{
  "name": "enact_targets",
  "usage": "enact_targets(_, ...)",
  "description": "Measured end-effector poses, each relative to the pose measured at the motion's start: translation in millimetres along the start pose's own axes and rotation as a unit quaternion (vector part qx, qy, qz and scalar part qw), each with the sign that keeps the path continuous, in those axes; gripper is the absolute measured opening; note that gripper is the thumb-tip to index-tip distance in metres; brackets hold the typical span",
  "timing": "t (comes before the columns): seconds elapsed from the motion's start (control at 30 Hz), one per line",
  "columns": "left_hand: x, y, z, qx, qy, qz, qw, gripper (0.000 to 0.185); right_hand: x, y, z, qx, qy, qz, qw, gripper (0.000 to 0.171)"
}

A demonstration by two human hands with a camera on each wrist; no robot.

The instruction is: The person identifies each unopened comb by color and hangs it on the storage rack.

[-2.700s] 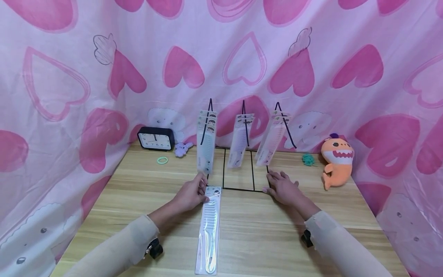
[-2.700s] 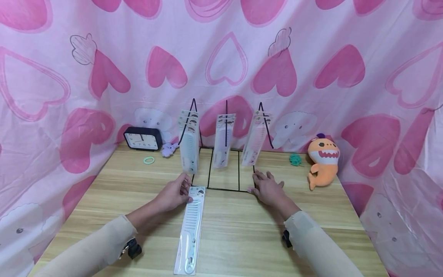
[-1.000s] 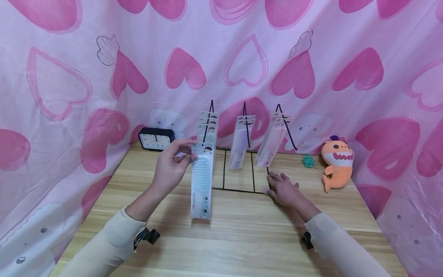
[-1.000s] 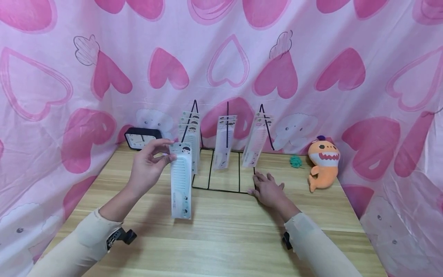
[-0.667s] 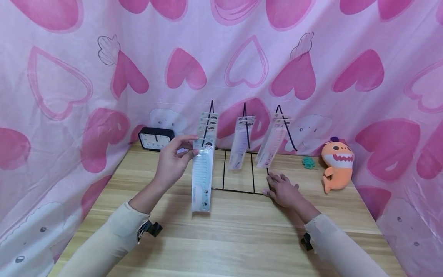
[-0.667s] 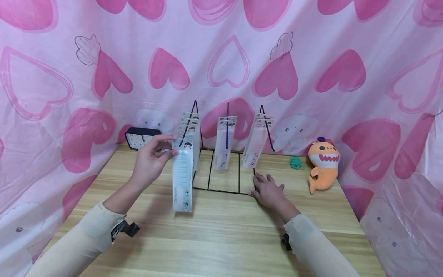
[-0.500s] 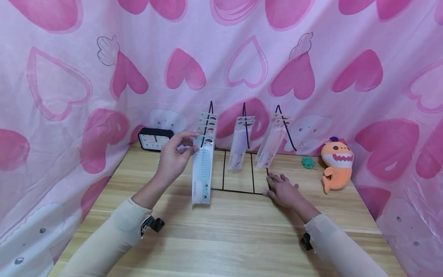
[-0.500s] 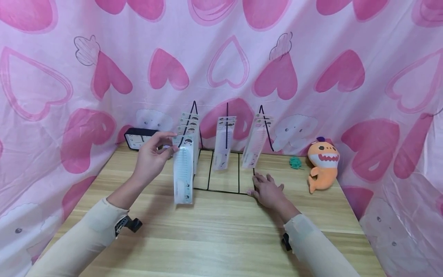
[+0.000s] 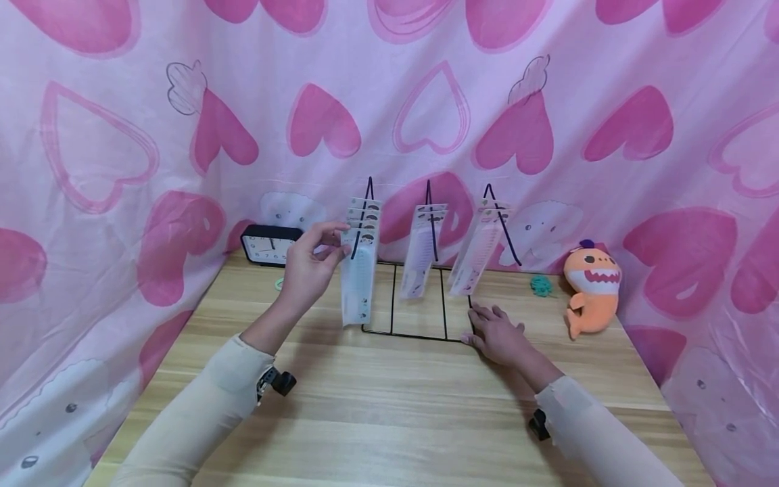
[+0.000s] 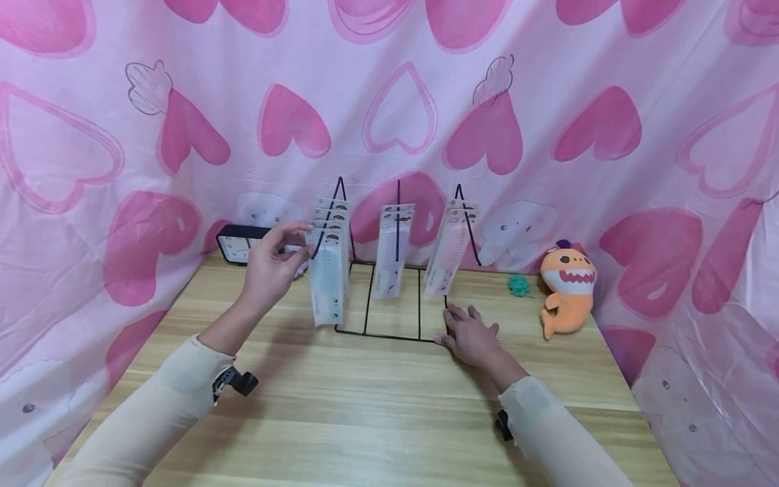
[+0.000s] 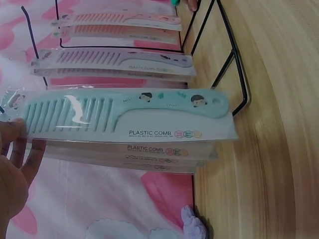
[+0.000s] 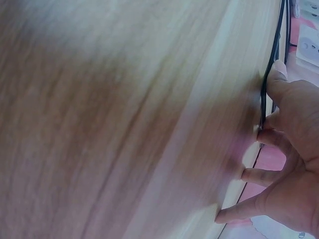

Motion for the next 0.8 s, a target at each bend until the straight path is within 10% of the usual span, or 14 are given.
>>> enact_targets(0.6, 15.6, -14.7, 29.6, 0.060, -0.025, 0.042, 0.9970, 0.055, 6.3, -2.1, 3.6, 0.002, -0.003, 0.013, 1.000, 0.075)
enact_targets(0.8, 31.0, -25.6, 52.1, 0.091, 0.122, 0.114, 0.9818, 0.057, 20.1, -10.5, 2.7, 0.003, -0.008, -0.022, 1.000, 0.080)
Point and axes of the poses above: each hand's wrist, its own y-axis towards the middle knuckle, its own x-axis out of the back of the hand, z = x × y, the point moved 7 cm from there along y, towards the middle knuckle, and after that the axes turned 5 degrees about z, right-handed, at the moved point
